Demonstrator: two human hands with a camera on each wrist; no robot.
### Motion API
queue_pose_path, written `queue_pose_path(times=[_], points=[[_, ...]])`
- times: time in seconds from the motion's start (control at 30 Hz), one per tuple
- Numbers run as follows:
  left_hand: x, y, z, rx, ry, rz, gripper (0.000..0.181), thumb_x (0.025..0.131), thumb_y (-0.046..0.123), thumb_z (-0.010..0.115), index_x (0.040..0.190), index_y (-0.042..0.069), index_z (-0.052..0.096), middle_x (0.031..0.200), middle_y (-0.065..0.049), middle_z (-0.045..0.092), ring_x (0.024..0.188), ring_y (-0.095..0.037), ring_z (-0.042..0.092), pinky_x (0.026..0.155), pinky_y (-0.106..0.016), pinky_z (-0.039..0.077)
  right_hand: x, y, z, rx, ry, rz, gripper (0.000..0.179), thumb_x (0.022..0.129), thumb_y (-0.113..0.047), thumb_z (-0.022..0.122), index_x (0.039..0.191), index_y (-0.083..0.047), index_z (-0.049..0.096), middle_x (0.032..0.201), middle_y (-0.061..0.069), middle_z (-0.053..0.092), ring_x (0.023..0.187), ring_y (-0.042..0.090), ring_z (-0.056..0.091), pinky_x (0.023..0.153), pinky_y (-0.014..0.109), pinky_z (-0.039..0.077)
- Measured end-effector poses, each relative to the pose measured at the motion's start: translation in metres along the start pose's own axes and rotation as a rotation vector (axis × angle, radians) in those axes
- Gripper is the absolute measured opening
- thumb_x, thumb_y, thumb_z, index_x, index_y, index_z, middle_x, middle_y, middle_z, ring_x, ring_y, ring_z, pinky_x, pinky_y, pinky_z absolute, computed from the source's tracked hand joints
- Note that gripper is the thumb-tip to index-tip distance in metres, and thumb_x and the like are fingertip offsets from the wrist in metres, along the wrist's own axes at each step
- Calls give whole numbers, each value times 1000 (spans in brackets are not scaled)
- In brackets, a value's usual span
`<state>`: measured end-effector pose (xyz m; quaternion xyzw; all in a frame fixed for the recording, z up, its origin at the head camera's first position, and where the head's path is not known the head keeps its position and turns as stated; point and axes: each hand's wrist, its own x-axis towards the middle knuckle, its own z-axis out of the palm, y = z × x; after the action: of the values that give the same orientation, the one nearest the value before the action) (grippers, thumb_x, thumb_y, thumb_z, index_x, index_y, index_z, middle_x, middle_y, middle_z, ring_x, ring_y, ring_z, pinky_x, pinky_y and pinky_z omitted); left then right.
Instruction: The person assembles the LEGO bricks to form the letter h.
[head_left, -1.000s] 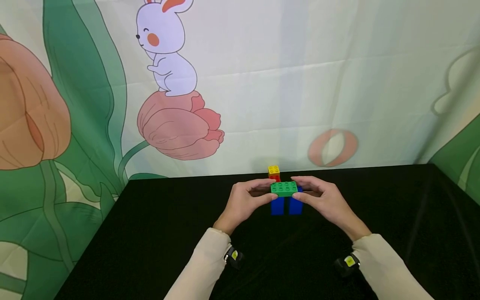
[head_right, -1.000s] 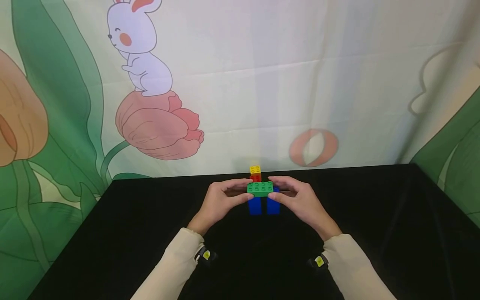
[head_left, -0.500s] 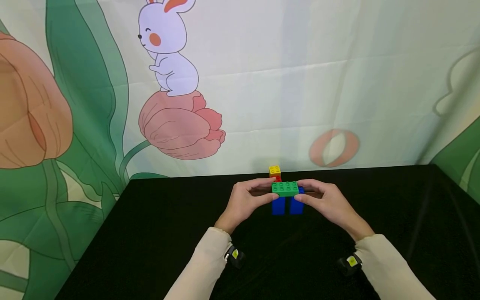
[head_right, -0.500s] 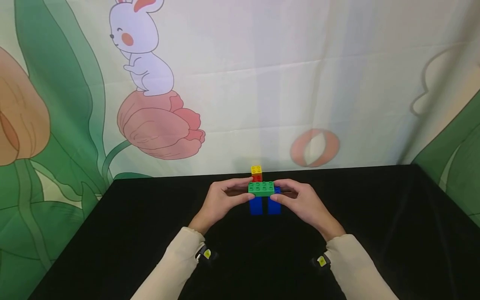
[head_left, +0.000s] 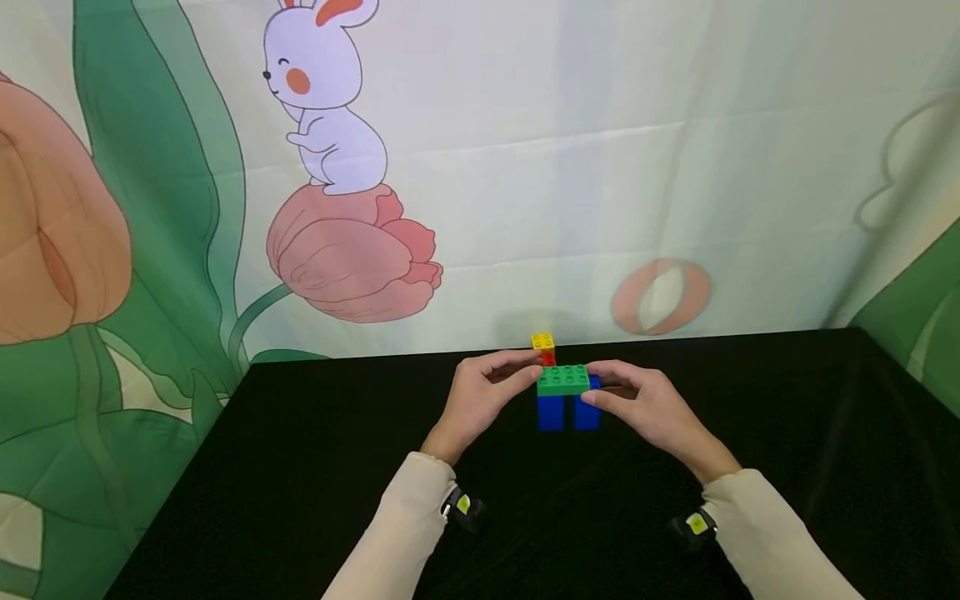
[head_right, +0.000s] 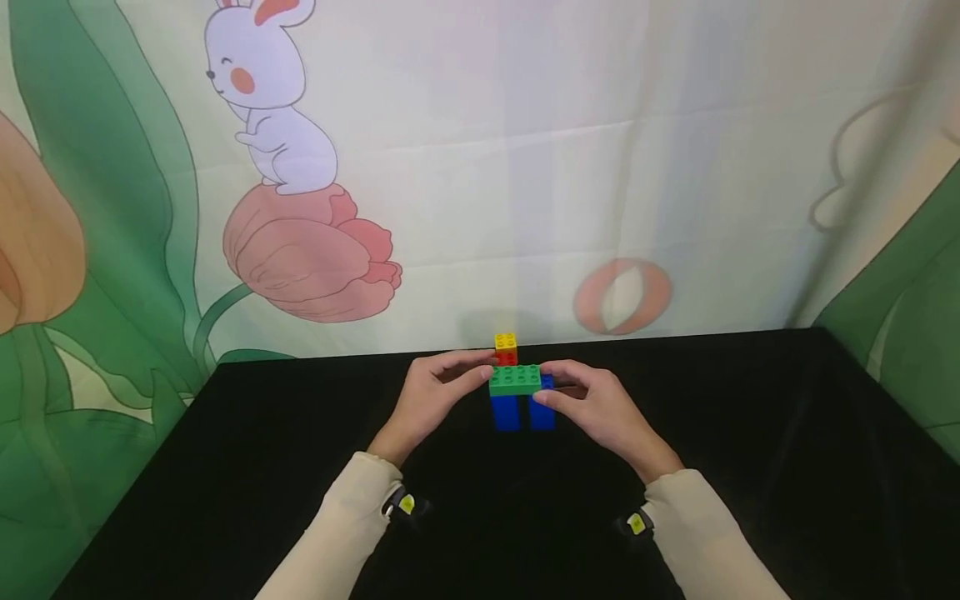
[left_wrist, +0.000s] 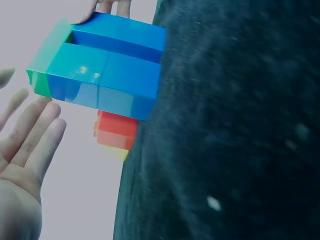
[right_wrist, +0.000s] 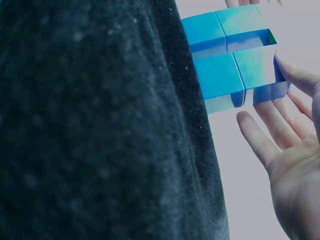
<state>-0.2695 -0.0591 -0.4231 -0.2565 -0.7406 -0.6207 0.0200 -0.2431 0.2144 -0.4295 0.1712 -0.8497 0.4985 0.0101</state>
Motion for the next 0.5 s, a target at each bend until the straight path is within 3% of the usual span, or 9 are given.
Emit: queue_pose_path(times=[0.27, 0.5], points=[[4, 1, 0, 24, 75, -30, 28, 103, 26, 74, 127, 12, 78, 122, 0, 77, 111, -18, 72, 98, -34, 59, -2, -3, 3, 8, 3, 12, 50, 102, -27, 75, 143, -3, 62, 137, 19, 66, 120, 36, 68, 101, 50, 57], [14, -5, -3, 23, 96, -89, 33, 102, 26, 76, 129, 7, 76, 122, 1, 77, 110, -18, 71, 98, -35, 59, -2, -3, 1, 2, 15, 18, 50, 101, -28, 75, 143, -3, 62, 137, 19, 66, 120, 35, 68, 100, 50, 57]])
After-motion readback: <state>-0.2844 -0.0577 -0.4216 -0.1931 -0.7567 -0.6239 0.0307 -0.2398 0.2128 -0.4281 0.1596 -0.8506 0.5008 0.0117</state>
